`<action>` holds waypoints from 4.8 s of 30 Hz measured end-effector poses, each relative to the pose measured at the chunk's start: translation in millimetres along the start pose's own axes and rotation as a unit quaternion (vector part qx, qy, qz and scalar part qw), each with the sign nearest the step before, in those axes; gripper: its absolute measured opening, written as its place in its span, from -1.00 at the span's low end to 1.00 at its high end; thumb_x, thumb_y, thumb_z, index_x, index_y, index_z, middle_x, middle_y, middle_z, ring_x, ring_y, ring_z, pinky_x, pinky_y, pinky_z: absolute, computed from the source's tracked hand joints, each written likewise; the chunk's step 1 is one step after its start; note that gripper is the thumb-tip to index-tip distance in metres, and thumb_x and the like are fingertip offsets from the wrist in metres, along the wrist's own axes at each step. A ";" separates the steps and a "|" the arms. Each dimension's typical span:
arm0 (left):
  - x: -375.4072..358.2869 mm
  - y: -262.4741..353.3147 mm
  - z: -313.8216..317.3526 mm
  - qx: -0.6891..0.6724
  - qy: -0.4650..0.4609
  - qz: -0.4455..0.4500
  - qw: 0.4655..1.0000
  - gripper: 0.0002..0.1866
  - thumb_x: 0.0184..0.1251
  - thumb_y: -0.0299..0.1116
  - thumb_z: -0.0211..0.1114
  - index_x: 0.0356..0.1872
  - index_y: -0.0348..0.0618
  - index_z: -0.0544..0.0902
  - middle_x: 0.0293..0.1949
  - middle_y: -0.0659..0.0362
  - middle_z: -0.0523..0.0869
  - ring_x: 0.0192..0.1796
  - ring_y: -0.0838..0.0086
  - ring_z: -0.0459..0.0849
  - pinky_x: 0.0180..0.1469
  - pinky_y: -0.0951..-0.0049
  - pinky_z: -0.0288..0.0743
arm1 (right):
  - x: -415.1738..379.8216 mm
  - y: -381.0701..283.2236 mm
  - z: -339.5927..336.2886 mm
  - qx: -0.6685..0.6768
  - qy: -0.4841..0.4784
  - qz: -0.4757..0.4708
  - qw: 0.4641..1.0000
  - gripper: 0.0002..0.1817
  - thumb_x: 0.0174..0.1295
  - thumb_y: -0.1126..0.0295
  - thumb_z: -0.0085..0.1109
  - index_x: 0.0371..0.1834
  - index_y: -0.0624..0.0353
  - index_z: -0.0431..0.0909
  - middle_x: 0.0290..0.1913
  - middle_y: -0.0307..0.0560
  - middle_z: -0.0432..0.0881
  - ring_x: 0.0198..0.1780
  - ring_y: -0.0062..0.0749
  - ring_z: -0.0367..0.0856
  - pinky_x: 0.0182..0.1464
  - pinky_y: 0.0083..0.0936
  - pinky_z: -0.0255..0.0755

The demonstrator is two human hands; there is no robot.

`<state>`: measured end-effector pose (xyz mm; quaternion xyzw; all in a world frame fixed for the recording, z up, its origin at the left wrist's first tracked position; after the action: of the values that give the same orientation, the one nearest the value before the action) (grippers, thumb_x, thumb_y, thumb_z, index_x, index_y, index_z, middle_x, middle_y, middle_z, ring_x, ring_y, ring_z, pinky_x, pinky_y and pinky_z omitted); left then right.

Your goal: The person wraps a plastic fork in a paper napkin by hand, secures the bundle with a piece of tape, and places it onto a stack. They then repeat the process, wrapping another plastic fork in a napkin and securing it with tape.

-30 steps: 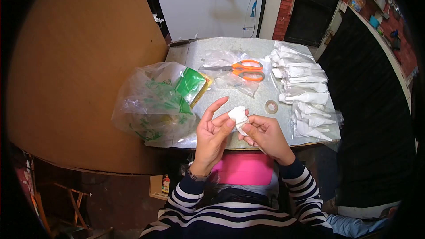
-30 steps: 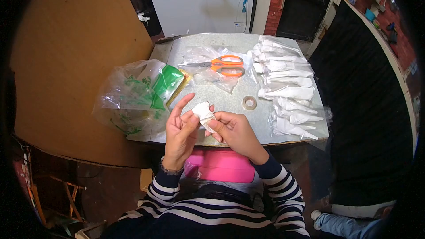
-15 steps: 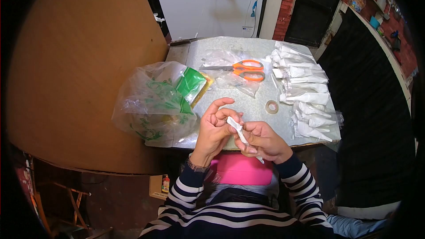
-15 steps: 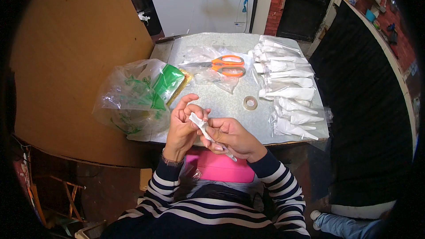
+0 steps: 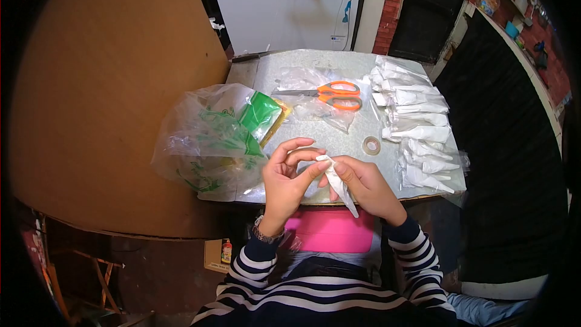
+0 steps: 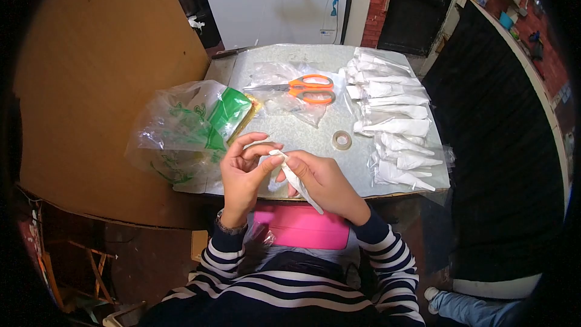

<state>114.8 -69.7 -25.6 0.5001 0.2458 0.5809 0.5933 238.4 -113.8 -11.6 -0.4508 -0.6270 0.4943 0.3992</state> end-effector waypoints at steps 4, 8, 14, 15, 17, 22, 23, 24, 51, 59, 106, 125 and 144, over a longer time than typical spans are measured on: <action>-8.0 4.1 0.8 0.063 0.016 0.037 0.997 -0.53 0.13 -0.68 0.38 0.08 -0.34 0.43 -0.22 0.02 0.74 -0.04 0.44 0.68 0.13 0.45 0.45 | -2.7 0.6 -0.1 -0.027 0.054 -0.031 0.998 -0.65 0.51 0.24 -0.15 0.00 0.30 0.54 -0.40 -0.18 0.63 -0.49 -0.63 0.53 -0.39 -0.64 0.45; -15.4 12.8 6.2 0.110 0.040 0.077 0.990 -0.53 0.16 -0.68 0.36 0.10 -0.36 0.42 -0.19 0.01 0.74 -0.04 0.45 0.68 0.11 0.45 0.45 | -3.7 -3.3 -2.9 -0.070 0.085 -0.068 0.992 -0.68 0.48 0.29 -0.09 0.07 0.29 0.52 -0.43 -0.17 0.64 -0.53 -0.62 0.52 -0.44 -0.62 0.44; -10.6 12.7 8.2 0.062 0.029 0.035 0.997 -0.51 0.19 -0.67 0.34 0.15 -0.38 0.40 -0.13 -0.01 0.74 -0.06 0.45 0.68 0.10 0.45 0.47 | -0.6 -7.4 -10.0 -0.055 0.082 -0.058 0.993 -0.74 0.45 0.34 -0.02 -0.05 0.31 0.57 -0.44 -0.17 0.64 -0.54 -0.64 0.53 -0.46 -0.62 0.43; -6.8 17.4 10.1 0.062 0.021 0.043 0.997 -0.53 0.20 -0.65 0.33 0.14 -0.38 0.41 -0.12 -0.01 0.73 -0.06 0.46 0.68 0.06 0.48 0.50 | 1.4 -13.2 -12.8 -0.055 0.081 -0.063 0.993 -0.74 0.45 0.34 -0.02 -0.06 0.31 0.57 -0.43 -0.17 0.64 -0.53 -0.64 0.55 -0.46 -0.62 0.43; 7.0 30.2 14.1 0.063 0.006 0.060 0.996 -0.55 0.23 -0.61 0.32 0.13 -0.38 0.42 -0.09 -0.02 0.71 -0.07 0.49 0.67 -0.03 0.53 0.57 | 10.6 -27.3 -20.4 -0.055 0.079 -0.073 0.993 -0.75 0.44 0.35 0.00 -0.10 0.32 0.58 -0.41 -0.18 0.65 -0.49 -0.64 0.58 -0.45 -0.63 0.44; 63.8 79.5 38.2 0.017 -0.024 0.108 0.994 -0.49 0.23 -0.60 0.32 0.19 -0.33 0.36 -0.04 0.00 0.68 -0.02 0.48 0.64 0.05 0.50 0.54 | 45.0 -74.5 -60.6 0.000 0.137 -0.193 0.972 -0.69 0.44 0.29 0.00 -0.09 0.35 0.59 -0.29 -0.12 0.69 -0.36 -0.59 0.66 -0.33 -0.62 0.50; 74.1 87.3 39.3 0.002 -0.023 0.118 0.993 -0.48 0.23 -0.60 0.32 0.21 -0.32 0.35 -0.03 0.00 0.68 -0.01 0.48 0.63 0.07 0.49 0.53 | 51.0 -83.9 -72.8 -0.005 0.157 -0.222 0.962 -0.68 0.45 0.27 0.00 -0.09 0.36 0.59 -0.27 -0.10 0.70 -0.34 -0.57 0.67 -0.29 -0.61 0.51; 83.4 92.6 37.2 0.022 -0.018 0.137 0.990 -0.48 0.25 -0.58 0.31 0.22 -0.33 0.33 -0.05 0.01 0.68 0.01 0.46 0.63 0.11 0.48 0.50 | 58.1 -88.0 -87.1 0.027 0.174 -0.232 0.957 -0.66 0.44 0.25 0.00 -0.08 0.36 0.59 -0.25 -0.07 0.70 -0.32 -0.55 0.67 -0.27 -0.60 0.52; 87.9 -28.1 -18.4 0.744 -0.078 0.164 0.643 -0.84 -0.04 -0.67 0.15 -0.38 -0.50 0.60 -0.21 -0.17 0.58 -0.17 0.03 0.59 -0.16 0.20 0.55 | 95.1 -34.3 -171.9 0.049 0.303 -0.189 0.933 -0.61 0.43 0.20 0.01 -0.10 0.38 0.61 -0.33 -0.06 0.71 -0.42 -0.52 0.66 -0.33 -0.62 0.50; 89.8 -14.9 -22.5 0.706 -0.038 0.168 0.687 -0.90 0.16 -0.60 0.12 -0.31 -0.36 0.56 -0.32 -0.15 0.65 -0.24 -0.04 0.63 -0.23 0.11 0.51 | 75.7 -33.1 -206.2 0.154 0.361 -0.202 0.897 -0.59 0.42 0.15 0.00 -0.03 0.33 0.59 -0.27 -0.07 0.71 -0.40 -0.54 0.65 -0.29 -0.61 0.48; 144.1 -16.9 -20.7 0.129 -0.040 -0.067 0.989 -0.61 0.26 -0.51 0.35 0.07 -0.40 0.48 -0.29 0.17 0.70 -0.23 0.58 0.68 -0.10 0.56 0.60 | 132.1 20.2 -99.0 0.085 0.084 -0.029 0.992 -0.59 0.42 0.13 0.03 -0.11 0.33 0.64 -0.36 -0.22 0.68 -0.38 -0.73 0.55 -0.34 -0.75 0.43; 115.1 -38.4 11.6 0.110 -0.242 -0.231 0.936 -0.78 0.38 -0.57 0.14 -0.01 -0.20 0.58 -0.21 0.32 0.62 -0.30 0.74 0.48 -0.28 0.75 0.38 | 138.2 44.6 -137.2 -0.146 0.239 -0.050 0.959 -0.63 0.37 0.18 0.04 -0.24 0.30 0.68 -0.60 -0.14 0.58 -0.49 -0.62 0.52 -0.40 -0.59 0.42; 146.7 -0.8 -60.6 0.612 -0.028 0.132 0.779 -0.72 -0.02 -0.63 0.13 -0.20 -0.42 0.60 -0.27 -0.16 0.69 -0.16 -0.03 0.65 -0.10 0.21 0.50 | 141.7 26.7 -81.2 -0.333 0.102 -0.175 0.921 -0.69 0.31 0.25 0.04 -0.25 0.29 0.67 -0.02 -0.02 0.63 0.04 -0.18 0.52 0.07 -0.32 0.34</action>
<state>92.2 86.3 -6.9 0.8015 0.4647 0.3663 0.0864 280.9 46.1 -14.3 -0.4886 -0.7803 0.1300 0.3681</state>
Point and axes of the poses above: each hand's wrist, its own x-axis towards the middle knuckle, its own z-axis out of the palm, y = z × x, the point moved 8 cm from there along x, towards the middle knuckle
